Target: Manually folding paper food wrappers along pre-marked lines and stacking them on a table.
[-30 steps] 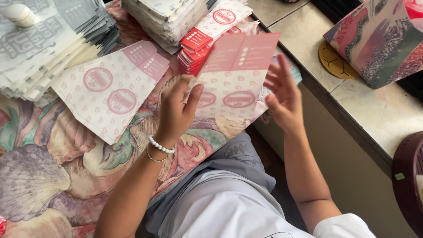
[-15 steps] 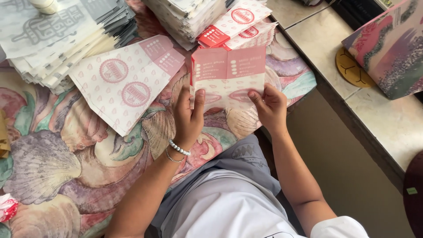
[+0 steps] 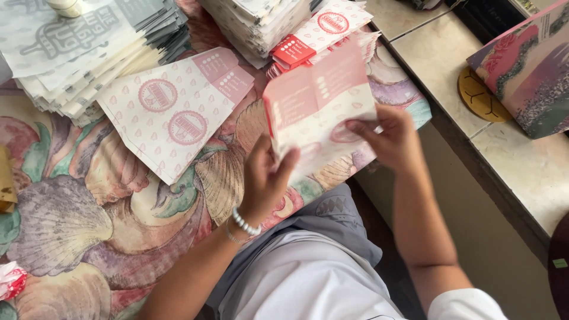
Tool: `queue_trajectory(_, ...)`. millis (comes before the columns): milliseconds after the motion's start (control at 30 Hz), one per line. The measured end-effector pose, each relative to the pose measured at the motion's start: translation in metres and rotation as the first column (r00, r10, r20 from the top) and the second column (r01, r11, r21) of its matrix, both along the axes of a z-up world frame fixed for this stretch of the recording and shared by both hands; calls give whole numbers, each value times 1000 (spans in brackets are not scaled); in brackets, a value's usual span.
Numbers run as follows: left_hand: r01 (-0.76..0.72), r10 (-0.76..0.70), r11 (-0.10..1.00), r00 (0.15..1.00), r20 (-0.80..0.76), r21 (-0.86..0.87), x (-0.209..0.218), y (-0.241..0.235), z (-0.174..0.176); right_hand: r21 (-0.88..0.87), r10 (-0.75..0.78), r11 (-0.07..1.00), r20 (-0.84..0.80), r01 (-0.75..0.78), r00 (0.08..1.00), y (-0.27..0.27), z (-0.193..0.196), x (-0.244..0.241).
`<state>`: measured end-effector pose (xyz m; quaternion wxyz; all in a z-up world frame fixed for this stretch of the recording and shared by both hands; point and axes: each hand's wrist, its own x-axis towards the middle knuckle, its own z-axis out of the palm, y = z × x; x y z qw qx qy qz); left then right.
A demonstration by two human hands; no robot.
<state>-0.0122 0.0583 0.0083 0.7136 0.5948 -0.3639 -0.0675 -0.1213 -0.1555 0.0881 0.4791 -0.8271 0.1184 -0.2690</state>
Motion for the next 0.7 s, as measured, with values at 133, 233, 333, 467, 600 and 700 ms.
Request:
queue_trajectory(133,65,-88,982,988,-129,-177,17,22,28,-302,177,919,-255,-252,951,-37,56,15)
queue_trajectory(233,59,-54,998,985,-167,25,48,29,57,-292,207,754,-744,-588,636,-50,65,61)
queue_trajectory(333,-5,-69,865,989,129,502,74,23,34,-272,46,614,-925,-741,378,-54,25,105)
queue_trajectory(467,-82,-99,760,966,240,644,82,9,-5,-409,-78,590,-887,-697,455,-43,-17,128)
queue_trajectory(600,-218,-53,735,926,374,643,89,3,-38,-440,-39,665,-827,-603,561,-33,-38,122)
queue_trajectory(700,-204,-68,694,936,345,691,88,8,-32,-480,-11,630,-792,-611,611,-43,-52,119)
